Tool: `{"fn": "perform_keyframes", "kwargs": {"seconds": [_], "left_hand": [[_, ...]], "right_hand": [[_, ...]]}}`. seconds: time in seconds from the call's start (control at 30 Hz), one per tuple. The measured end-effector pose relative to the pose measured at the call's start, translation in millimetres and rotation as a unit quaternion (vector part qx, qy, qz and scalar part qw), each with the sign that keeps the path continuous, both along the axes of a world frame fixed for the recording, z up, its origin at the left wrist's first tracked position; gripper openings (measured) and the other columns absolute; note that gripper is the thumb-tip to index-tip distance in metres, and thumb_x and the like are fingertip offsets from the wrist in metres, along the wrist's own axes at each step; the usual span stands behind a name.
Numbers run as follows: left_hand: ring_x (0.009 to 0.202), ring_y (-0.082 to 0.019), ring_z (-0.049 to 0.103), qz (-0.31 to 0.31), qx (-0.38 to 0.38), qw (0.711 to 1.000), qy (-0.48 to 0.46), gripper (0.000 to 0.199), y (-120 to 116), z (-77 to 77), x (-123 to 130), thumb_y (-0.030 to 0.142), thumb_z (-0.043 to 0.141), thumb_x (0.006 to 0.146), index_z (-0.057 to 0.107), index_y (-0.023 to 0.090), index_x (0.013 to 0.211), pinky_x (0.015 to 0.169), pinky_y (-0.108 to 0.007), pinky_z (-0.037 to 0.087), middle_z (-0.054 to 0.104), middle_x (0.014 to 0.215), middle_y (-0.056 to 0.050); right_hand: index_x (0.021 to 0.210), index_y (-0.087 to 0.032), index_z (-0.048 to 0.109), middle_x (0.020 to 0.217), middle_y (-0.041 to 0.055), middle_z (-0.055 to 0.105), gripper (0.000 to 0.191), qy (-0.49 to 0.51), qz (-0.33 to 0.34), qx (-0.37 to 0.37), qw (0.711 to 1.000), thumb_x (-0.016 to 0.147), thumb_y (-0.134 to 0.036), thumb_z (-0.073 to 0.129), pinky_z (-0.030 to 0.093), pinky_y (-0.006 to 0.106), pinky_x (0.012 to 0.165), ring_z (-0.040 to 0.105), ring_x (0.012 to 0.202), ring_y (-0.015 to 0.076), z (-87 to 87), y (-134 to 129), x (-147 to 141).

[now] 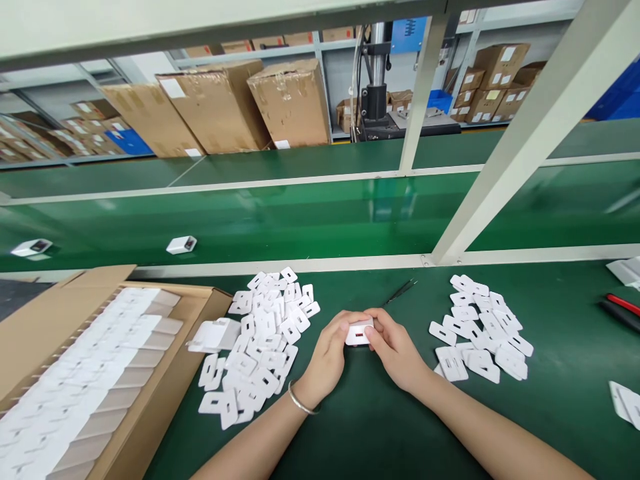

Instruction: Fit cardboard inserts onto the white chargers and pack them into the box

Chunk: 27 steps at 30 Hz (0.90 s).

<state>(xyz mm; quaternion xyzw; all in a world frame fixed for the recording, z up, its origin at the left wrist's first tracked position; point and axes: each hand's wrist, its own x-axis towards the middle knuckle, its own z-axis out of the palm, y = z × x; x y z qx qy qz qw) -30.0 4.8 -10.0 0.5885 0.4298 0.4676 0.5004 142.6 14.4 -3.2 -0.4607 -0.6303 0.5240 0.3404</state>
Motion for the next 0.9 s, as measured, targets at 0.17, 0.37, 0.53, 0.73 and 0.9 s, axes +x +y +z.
{"fn": "perform_keyframes", "kwargs": {"seconds": [0.17, 0.37, 0.53, 0.73, 0.9], "left_hand": [[0.106, -0.026, 0.062, -0.009, -0.032, 0.999, -0.017, 0.053, -1, -5.0, -2, 0.048, 0.027, 0.112, 0.072, 0.022, 0.122, 0.097, -0.041, 0.05, 0.066, 0.116, -0.009], [0.122, -0.027, 0.054, -0.03, 0.031, 0.999, 0.028, 0.045, -5, -4.1, -1, 0.047, 0.031, 0.112, 0.059, 0.024, 0.139, 0.111, -0.043, 0.043, 0.06, 0.133, -0.01], [0.107, -0.024, 0.059, -0.002, 0.017, 1.0, 0.024, 0.042, -9, -1.4, 3, 0.047, 0.03, 0.112, 0.058, 0.022, 0.132, 0.096, -0.038, 0.05, 0.06, 0.126, -0.011], [0.111, -0.024, 0.057, 0.021, 0.055, 0.997, 0.046, 0.037, -6, -0.7, 4, 0.046, 0.032, 0.112, 0.058, 0.022, 0.123, 0.098, -0.038, 0.047, 0.059, 0.12, -0.009], [0.112, -0.024, 0.059, 0.041, 0.023, 0.997, 0.066, 0.032, -6, -5.1, 4, 0.047, 0.038, 0.111, 0.054, 0.023, 0.126, 0.099, -0.039, 0.047, 0.058, 0.119, -0.008]], "right_hand": [[0.116, -0.02, 0.059, 0.072, -0.0023, 0.054, 0.046, -0.007, -0.002, 0.002, 1.0, 0.102, -0.062, 0.045, 0.038, 0.028, 0.059, 0.05, 0.063, 0.0153, 1.3, -1, 0], [0.118, -0.019, 0.06, 0.071, -0.0012, 0.057, 0.05, 0.0, -0.002, 0.008, 1.0, 0.105, -0.062, 0.038, 0.04, 0.028, 0.058, 0.053, 0.063, 0.0156, -0.7, 1, 2], [0.124, -0.021, 0.06, 0.067, -0.0012, 0.057, 0.053, -0.002, -0.009, 0.048, 0.999, 0.11, -0.056, 0.023, 0.042, 0.029, 0.057, 0.054, 0.061, 0.0163, -1.3, -4, 2], [0.137, -0.025, 0.058, 0.088, 0.0046, 0.066, 0.038, -0.14, -0.057, 0.194, 0.969, 0.107, -0.043, 0.043, 0.047, 0.033, 0.065, 0.061, 0.07, 0.0194, 5.9, -11, 0], [0.118, -0.026, 0.068, 0.084, 0.0029, 0.062, 0.022, -0.114, -0.065, 0.266, 0.955, 0.104, -0.032, 0.052, 0.045, 0.03, 0.058, 0.053, 0.06, 0.0155, 8.3, -10, 1]]}}
